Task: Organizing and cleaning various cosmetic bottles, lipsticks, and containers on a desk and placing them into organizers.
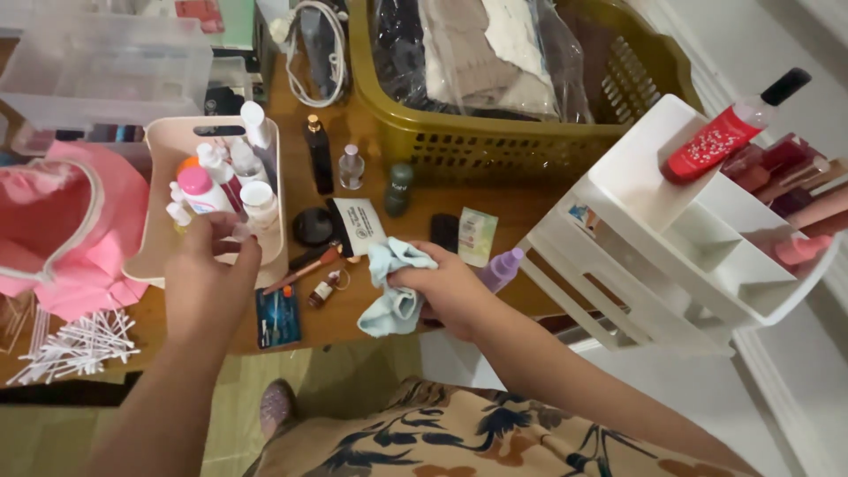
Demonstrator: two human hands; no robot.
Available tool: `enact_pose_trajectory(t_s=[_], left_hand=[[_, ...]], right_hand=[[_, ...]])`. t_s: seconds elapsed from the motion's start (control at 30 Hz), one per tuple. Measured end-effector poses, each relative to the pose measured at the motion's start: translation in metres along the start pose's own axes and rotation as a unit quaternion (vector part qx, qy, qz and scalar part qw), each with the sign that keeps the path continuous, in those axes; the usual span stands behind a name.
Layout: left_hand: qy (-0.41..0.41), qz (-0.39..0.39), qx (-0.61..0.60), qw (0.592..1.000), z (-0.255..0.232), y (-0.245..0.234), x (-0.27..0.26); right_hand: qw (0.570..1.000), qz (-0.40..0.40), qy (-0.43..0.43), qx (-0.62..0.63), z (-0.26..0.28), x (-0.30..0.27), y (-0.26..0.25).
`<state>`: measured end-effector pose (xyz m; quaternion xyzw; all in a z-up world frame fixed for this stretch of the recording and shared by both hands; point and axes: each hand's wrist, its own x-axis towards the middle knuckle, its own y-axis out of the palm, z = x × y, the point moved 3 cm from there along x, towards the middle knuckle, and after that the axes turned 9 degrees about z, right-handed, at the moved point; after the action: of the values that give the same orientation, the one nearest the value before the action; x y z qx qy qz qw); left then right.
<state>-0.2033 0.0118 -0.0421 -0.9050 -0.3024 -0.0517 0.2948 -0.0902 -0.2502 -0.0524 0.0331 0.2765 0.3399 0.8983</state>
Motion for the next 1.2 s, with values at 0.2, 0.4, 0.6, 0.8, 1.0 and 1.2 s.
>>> enact_pose_trajectory(t_s=[0.2,0.4,0.6,0.8,1.0,1.2], left_hand=[[-0.084,0.145,0.137,0.976,0.034,-0.007,0.051],[-0.136,0.252,0.203,0.936,0.082,0.009,0.081],[-0.111,0.274,0.223,0.929,0.075,0.014,0.105],[-0.007,0.293,0.193,0.936,0.031,0.012,0.114],[0.072,0.172,0.075,0.98,-0.017,0.013,0.164],[0.166,0.192,0.035,0.966,-0.008,0.052,0.222]], right_hand=[[1.0,0.0,0.0,0.009,-0.001,0.016,0.006],[0.999,-0.031,-0.016,0.022,0.004,0.032,0.007],[0.998,-0.056,-0.018,0.025,0.015,0.041,0.005],[0.995,-0.095,-0.009,0.008,0.017,0.056,-0.004],[0.994,-0.09,-0.02,0.064,0.024,0.063,-0.004],[0.994,-0.085,-0.036,0.062,0.028,0.064,-0.002]])
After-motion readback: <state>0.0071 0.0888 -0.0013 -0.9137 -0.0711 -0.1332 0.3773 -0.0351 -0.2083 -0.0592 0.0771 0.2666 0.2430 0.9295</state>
